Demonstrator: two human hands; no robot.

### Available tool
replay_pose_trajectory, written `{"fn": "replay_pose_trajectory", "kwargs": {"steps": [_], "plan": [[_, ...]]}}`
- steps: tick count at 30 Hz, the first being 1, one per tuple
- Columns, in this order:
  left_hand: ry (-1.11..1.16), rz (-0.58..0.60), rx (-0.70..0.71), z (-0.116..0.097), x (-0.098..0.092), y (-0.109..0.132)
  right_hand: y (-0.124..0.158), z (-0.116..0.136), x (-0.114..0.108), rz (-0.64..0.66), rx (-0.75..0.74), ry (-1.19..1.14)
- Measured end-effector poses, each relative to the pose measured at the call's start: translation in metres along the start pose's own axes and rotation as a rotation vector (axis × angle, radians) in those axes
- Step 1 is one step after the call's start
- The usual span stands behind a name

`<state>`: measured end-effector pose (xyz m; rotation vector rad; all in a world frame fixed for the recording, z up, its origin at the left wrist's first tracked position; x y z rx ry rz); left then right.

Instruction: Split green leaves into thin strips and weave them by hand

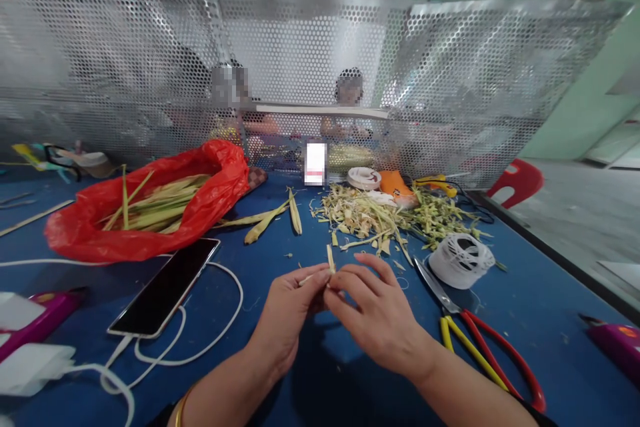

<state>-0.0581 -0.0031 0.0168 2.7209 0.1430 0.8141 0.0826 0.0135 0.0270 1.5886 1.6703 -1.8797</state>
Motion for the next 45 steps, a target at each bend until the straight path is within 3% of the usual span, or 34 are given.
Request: {"fn": "replay_pose_trajectory", "kwargs": {"steps": [3, 6, 10, 13, 26, 39, 45], "plan": [[-0.057, -0.025, 0.019, 0.0, 0.002, 0.002, 0.001, -0.001, -0.001, -0.059, 0.103, -0.073], [-0.111, -0.044, 0.042, -0.002, 0.005, 0.003, 0.002, -0.002, 0.001, -0.088, 0.396, -0.281], [-0.196, -0.021, 0.053, -0.004, 0.005, 0.004, 0.001, -0.004, 0.006, -0.039, 0.78, -0.669], [-0.256, 0.009, 0.046, -0.003, 0.004, 0.002, -0.002, -0.006, 0.007, 0.037, 0.918, -0.92], [-0.195, -0.02, 0.123, -0.002, 0.004, 0.001, -0.001, -0.003, 0.008, -0.039, 1.022, -0.835], [-0.105, -0.041, 0.098, 0.004, 0.006, 0.002, -0.002, 0.007, 0.013, -0.165, 1.199, -1.007], [-0.102, -0.079, 0.116, 0.004, 0.005, 0.002, -0.005, 0.003, 0.009, -0.121, 1.191, -1.003]]}}
Point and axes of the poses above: each hand's wrist, its own y-axis away from the middle knuckle, its own x-axis out of the palm, z = x × y, the point moved 1 cm from there along -y, towards the middle knuckle, and after that the axes turned 10 degrees about y, right-handed, at the moved point
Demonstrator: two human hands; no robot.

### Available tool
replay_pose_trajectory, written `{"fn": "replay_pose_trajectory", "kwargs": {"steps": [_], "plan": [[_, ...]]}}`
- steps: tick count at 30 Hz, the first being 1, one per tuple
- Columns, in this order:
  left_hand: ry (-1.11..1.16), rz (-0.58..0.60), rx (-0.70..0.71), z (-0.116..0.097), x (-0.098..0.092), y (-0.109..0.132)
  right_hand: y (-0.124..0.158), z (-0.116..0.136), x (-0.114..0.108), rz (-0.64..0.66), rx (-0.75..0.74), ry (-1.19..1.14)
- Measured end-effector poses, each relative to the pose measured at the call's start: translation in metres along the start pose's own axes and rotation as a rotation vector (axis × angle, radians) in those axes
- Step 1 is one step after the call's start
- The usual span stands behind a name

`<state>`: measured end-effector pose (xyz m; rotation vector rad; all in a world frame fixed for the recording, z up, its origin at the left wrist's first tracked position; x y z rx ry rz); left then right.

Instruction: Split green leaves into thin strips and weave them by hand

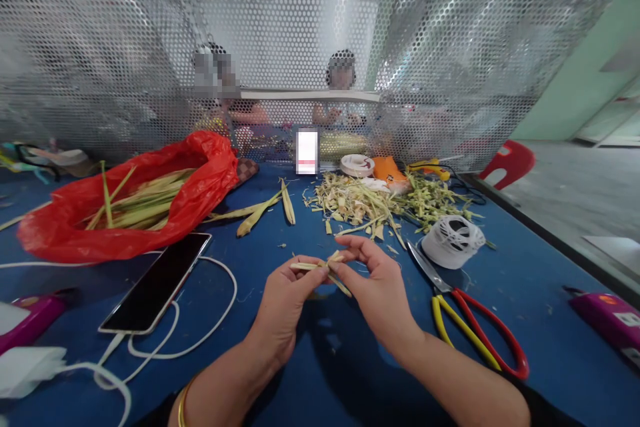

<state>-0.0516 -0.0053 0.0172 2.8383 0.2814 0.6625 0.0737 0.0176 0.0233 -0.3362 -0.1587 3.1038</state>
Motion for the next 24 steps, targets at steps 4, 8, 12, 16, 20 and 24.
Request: {"fn": "replay_pose_trajectory", "kwargs": {"steps": [4, 8, 12, 16, 20, 24], "plan": [[-0.047, 0.04, -0.059, -0.001, -0.004, -0.002, -0.005, 0.001, -0.005, 0.081, -0.007, 0.048], [-0.075, 0.081, -0.088, -0.004, -0.006, -0.004, -0.01, 0.002, -0.01, 0.307, -0.023, 0.006], [-0.111, 0.117, -0.103, -0.006, -0.005, -0.003, -0.015, 0.003, -0.016, 0.371, -0.1, 0.111], [-0.115, 0.124, -0.086, -0.008, -0.006, -0.003, -0.017, 0.003, -0.021, 0.392, -0.183, 0.258], [-0.127, 0.146, -0.092, -0.01, -0.007, -0.005, -0.017, 0.003, -0.025, 0.351, -0.285, 0.386], [-0.132, 0.172, -0.111, -0.01, -0.007, -0.007, -0.016, 0.004, -0.024, 0.345, -0.375, 0.49]]}}
Point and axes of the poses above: each hand's wrist, its own y-axis away from the middle knuckle, its own x-axis out of the palm, z = x × y, the point moved 1 cm from there along -y, towards the middle knuckle, and after that the axes turned 10 degrees about y, right-handed, at the moved point
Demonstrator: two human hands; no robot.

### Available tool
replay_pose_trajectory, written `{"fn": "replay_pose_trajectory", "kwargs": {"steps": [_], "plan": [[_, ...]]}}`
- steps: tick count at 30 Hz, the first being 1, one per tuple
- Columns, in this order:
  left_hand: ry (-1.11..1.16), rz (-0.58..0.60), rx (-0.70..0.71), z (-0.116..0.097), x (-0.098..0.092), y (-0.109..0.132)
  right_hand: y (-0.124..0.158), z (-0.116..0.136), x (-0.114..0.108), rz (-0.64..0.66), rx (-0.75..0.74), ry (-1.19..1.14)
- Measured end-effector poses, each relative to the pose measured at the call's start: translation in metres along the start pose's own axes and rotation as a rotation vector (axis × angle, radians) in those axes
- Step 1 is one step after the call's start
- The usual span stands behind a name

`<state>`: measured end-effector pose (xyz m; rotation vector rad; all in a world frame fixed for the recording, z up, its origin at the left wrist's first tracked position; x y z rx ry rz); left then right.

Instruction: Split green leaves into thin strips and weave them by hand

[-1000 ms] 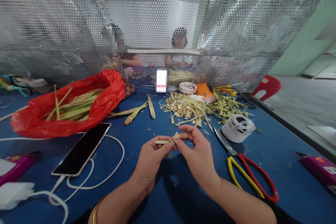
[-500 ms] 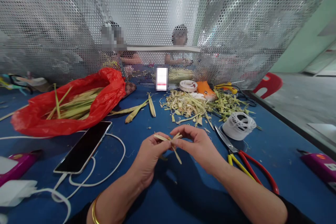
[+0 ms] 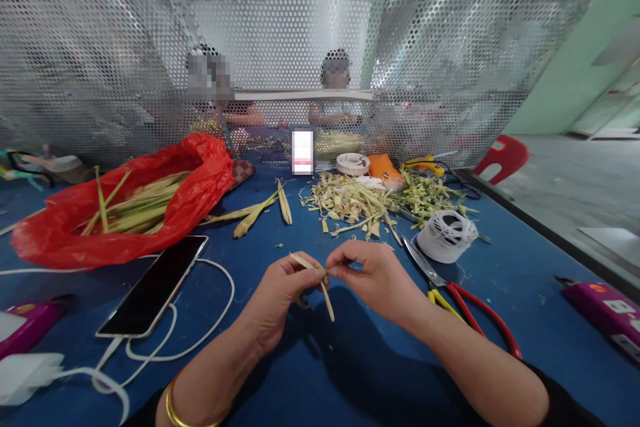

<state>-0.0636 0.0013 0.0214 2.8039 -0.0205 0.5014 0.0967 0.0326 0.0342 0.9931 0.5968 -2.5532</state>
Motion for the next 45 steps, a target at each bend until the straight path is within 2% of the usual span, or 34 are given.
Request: {"fn": "replay_pose_trajectory", "kwargs": {"steps": [4, 7, 14, 21, 34, 36, 38, 40, 42, 45], "plan": [[0.053, 0.07, -0.024, 0.001, -0.001, -0.002, 0.002, 0.0, 0.003, -0.033, -0.007, 0.072], [0.017, 0.1, -0.015, 0.0, -0.001, -0.002, 0.003, -0.001, 0.008, -0.077, -0.077, 0.132], [-0.175, -0.01, 0.019, -0.001, -0.006, -0.005, 0.004, -0.002, 0.017, -0.163, -0.2, 0.283], [-0.084, -0.027, -0.018, -0.003, -0.005, -0.002, 0.006, 0.004, 0.019, -0.233, -0.273, 0.294], [-0.127, -0.02, 0.103, -0.003, -0.005, -0.004, 0.003, 0.003, 0.013, -0.08, -0.191, 0.259], [-0.143, -0.018, 0.098, -0.003, -0.003, -0.002, 0.0, 0.001, 0.006, -0.064, -0.178, 0.229], [-0.15, -0.1, 0.08, -0.004, -0.002, -0.001, -0.004, -0.004, -0.008, -0.061, -0.141, 0.151], [-0.148, -0.175, 0.069, -0.005, -0.002, -0.002, -0.006, -0.012, -0.028, -0.155, -0.085, 0.141], [-0.135, -0.209, 0.052, -0.005, -0.003, -0.003, -0.005, -0.022, -0.046, -0.213, -0.015, 0.262], [-0.084, -0.226, -0.002, -0.003, -0.004, -0.005, 0.002, -0.035, -0.058, -0.118, 0.082, 0.506]]}}
Point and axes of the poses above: each hand's wrist, its own y-axis away from the middle knuckle, its own x-axis out of the palm, z = x × y, the point moved 1 cm from there along -y, towards the middle knuckle, and after that the axes turned 10 degrees about y, right-handed, at the moved point
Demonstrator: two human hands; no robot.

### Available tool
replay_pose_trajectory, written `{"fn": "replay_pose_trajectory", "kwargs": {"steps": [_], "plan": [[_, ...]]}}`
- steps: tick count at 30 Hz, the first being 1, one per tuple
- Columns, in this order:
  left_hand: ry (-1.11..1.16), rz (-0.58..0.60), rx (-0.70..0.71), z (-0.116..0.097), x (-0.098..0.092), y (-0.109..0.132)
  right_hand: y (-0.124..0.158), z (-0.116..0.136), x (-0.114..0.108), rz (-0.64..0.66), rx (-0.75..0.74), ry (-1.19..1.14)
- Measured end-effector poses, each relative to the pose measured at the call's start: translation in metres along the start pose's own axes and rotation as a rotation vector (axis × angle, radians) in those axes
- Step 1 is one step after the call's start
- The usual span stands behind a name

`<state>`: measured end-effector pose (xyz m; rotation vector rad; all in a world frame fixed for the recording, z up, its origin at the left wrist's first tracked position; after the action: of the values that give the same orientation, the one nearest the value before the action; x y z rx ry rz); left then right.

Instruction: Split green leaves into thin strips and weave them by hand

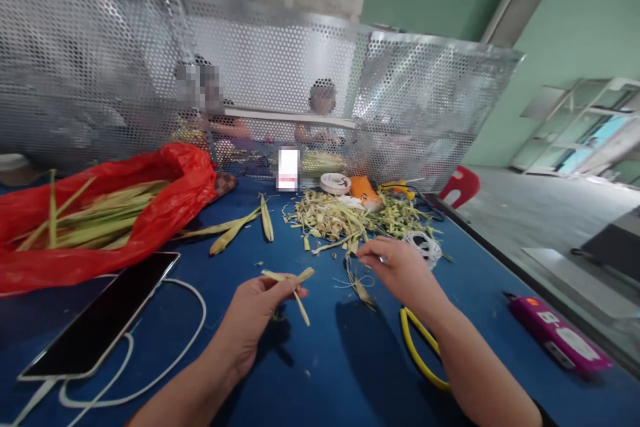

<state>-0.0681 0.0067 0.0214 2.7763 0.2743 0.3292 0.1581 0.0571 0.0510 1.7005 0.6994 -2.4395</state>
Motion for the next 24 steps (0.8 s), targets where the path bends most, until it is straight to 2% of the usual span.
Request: {"fn": "replay_pose_trajectory", "kwargs": {"steps": [4, 7, 14, 18, 20, 21, 24], "plan": [[0.057, -0.007, -0.062, 0.004, -0.001, -0.002, 0.007, -0.008, 0.009, 0.225, 0.044, 0.261], [0.096, -0.007, -0.075, 0.007, -0.001, -0.003, 0.007, -0.013, 0.017, 0.319, 0.08, 0.357], [0.144, 0.019, -0.091, 0.01, 0.0, -0.001, 0.004, -0.025, 0.035, 0.351, 0.085, 0.292], [0.189, 0.063, -0.094, 0.01, 0.001, 0.001, 0.004, -0.018, 0.027, 0.291, 0.041, 0.2], [0.194, 0.081, -0.087, 0.009, 0.001, 0.002, 0.004, -0.013, 0.02, 0.236, 0.04, 0.074], [0.19, 0.086, -0.08, 0.008, 0.001, 0.002, 0.003, -0.009, 0.017, 0.206, 0.049, -0.063], [0.164, 0.099, -0.051, 0.006, 0.001, 0.003, 0.004, 0.003, 0.012, 0.161, 0.105, -0.626]]}}
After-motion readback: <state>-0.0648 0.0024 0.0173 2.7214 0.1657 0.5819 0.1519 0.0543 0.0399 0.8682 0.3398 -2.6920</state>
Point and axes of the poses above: each hand's wrist, its own y-axis away from the middle knuckle, its own x-axis out of the palm, z = x × y, the point moved 1 cm from there along -y, towards the middle knuckle, and after that the axes turned 10 degrees about y, right-handed, at the moved point
